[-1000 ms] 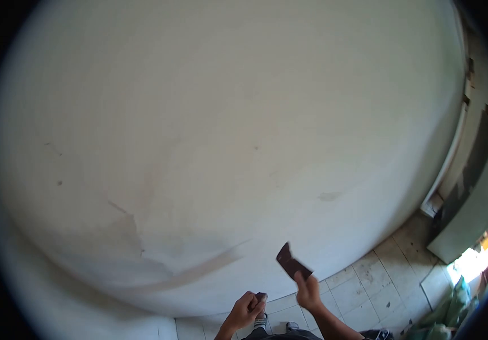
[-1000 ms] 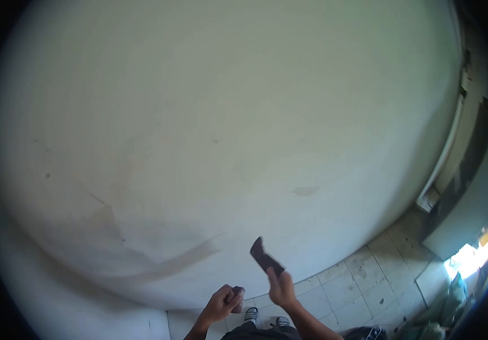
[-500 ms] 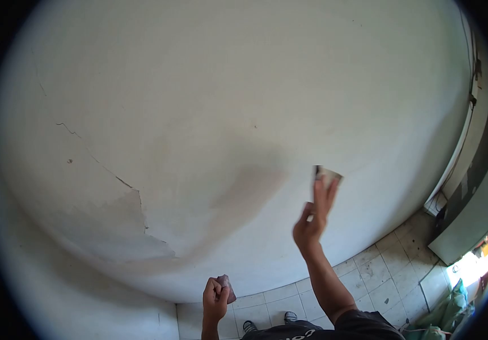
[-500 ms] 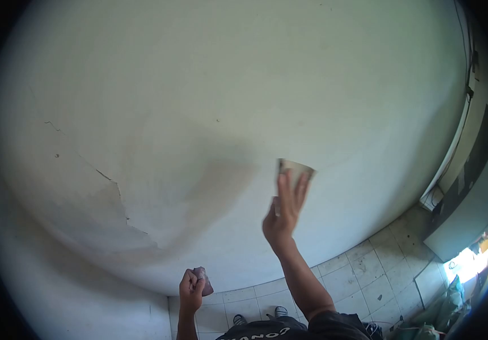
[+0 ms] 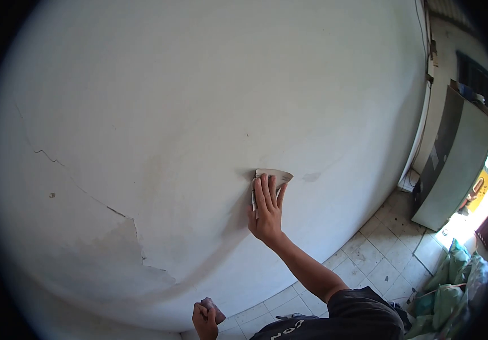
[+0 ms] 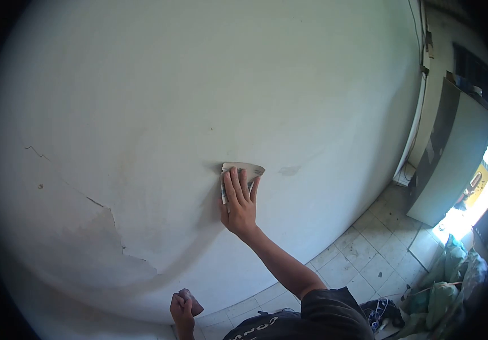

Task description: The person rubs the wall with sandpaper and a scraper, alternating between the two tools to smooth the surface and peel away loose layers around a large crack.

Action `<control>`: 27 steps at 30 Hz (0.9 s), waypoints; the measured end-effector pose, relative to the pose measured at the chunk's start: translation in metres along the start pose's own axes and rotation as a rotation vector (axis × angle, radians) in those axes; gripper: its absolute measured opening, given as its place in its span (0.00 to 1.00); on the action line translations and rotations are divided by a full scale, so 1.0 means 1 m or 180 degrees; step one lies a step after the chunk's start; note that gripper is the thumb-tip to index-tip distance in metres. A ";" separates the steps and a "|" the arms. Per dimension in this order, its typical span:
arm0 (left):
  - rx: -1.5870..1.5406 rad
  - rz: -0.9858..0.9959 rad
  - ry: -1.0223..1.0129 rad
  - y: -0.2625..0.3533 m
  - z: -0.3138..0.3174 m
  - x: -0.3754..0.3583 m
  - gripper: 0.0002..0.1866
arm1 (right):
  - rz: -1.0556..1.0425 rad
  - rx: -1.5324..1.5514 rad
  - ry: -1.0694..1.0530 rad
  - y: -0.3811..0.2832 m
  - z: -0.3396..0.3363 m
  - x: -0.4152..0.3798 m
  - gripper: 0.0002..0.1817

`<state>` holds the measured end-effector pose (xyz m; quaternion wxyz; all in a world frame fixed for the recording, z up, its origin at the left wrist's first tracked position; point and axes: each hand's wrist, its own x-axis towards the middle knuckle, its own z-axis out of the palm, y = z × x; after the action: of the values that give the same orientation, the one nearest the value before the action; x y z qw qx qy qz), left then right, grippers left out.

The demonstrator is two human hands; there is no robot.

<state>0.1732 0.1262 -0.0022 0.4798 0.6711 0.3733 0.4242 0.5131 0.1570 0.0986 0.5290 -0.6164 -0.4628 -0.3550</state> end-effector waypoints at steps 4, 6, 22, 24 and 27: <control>-0.0337 -0.0039 -0.0260 -0.009 -0.010 0.015 0.15 | -0.0159 -0.0233 0.0161 -0.001 -0.012 0.046 0.30; -0.0427 -0.0088 -0.0407 -0.005 -0.008 0.026 0.14 | 0.0000 -0.0273 0.0316 -0.011 -0.025 0.094 0.29; -0.0404 0.0322 -0.0952 -0.021 -0.005 0.073 0.14 | 0.0510 -0.0546 0.0052 -0.013 0.000 0.014 0.38; -0.0301 0.0310 -0.0926 -0.020 -0.005 0.080 0.14 | 0.0373 -0.0676 0.0245 -0.008 -0.007 0.052 0.38; -0.0154 0.0427 -0.0896 -0.020 0.000 0.084 0.14 | 0.0335 -0.0578 0.0595 -0.020 -0.020 0.109 0.38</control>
<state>0.2018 0.2077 -0.0035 0.5141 0.7356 0.2463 0.3659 0.5299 0.1591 0.2100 0.5297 -0.6495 -0.3444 -0.4230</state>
